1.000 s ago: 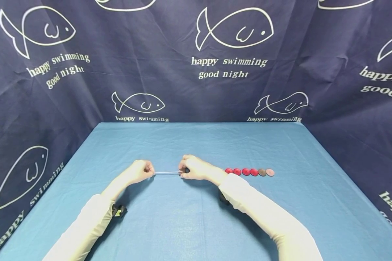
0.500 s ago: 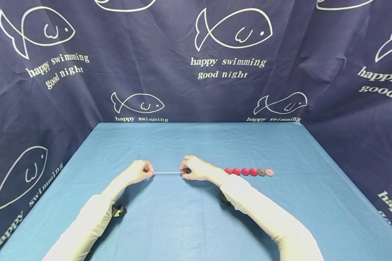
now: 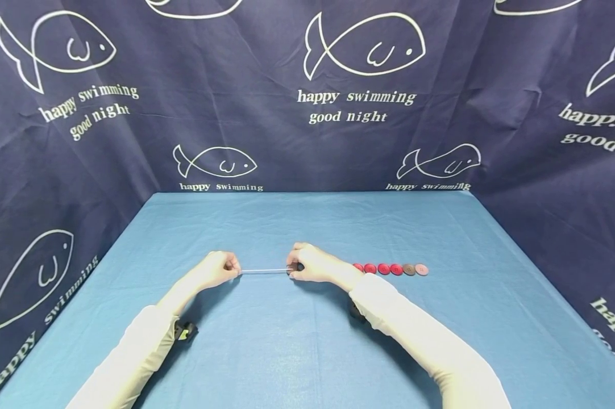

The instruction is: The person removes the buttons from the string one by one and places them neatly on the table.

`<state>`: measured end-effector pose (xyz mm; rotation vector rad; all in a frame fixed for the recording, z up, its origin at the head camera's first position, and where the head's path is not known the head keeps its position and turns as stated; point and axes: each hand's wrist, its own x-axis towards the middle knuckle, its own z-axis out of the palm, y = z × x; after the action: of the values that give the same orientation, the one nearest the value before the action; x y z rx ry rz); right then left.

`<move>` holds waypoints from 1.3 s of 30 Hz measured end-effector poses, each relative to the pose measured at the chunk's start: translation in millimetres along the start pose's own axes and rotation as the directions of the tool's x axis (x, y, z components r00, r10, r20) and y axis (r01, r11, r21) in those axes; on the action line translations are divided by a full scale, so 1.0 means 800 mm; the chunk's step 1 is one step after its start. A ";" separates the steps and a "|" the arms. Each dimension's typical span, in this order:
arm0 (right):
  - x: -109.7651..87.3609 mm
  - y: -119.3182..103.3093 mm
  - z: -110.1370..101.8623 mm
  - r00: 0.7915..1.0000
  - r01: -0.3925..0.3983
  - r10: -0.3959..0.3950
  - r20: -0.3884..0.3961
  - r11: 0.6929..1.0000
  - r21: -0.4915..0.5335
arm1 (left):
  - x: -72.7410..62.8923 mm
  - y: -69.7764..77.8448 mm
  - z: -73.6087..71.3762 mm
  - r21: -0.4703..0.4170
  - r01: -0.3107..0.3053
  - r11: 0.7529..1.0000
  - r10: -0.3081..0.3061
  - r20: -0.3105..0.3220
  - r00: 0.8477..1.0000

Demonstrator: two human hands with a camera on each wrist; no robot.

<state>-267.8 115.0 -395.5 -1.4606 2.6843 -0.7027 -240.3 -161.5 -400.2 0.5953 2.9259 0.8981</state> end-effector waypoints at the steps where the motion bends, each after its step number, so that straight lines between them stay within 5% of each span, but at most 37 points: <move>1: -0.001 0.000 0.000 1.000 0.004 -0.004 -0.003 1.000 -0.002 | 0.000 0.000 0.000 0.000 0.000 1.000 0.000 -0.001 1.000; 39: -0.019 0.007 -0.009 1.000 -0.025 0.025 0.013 1.000 0.011 | 0.000 0.003 0.000 -0.010 0.017 1.000 -0.017 0.011 1.000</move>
<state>-265.3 132.4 -393.8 -1.4219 2.6798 -0.7036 -239.5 -160.2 -398.7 0.5714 2.9103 0.9050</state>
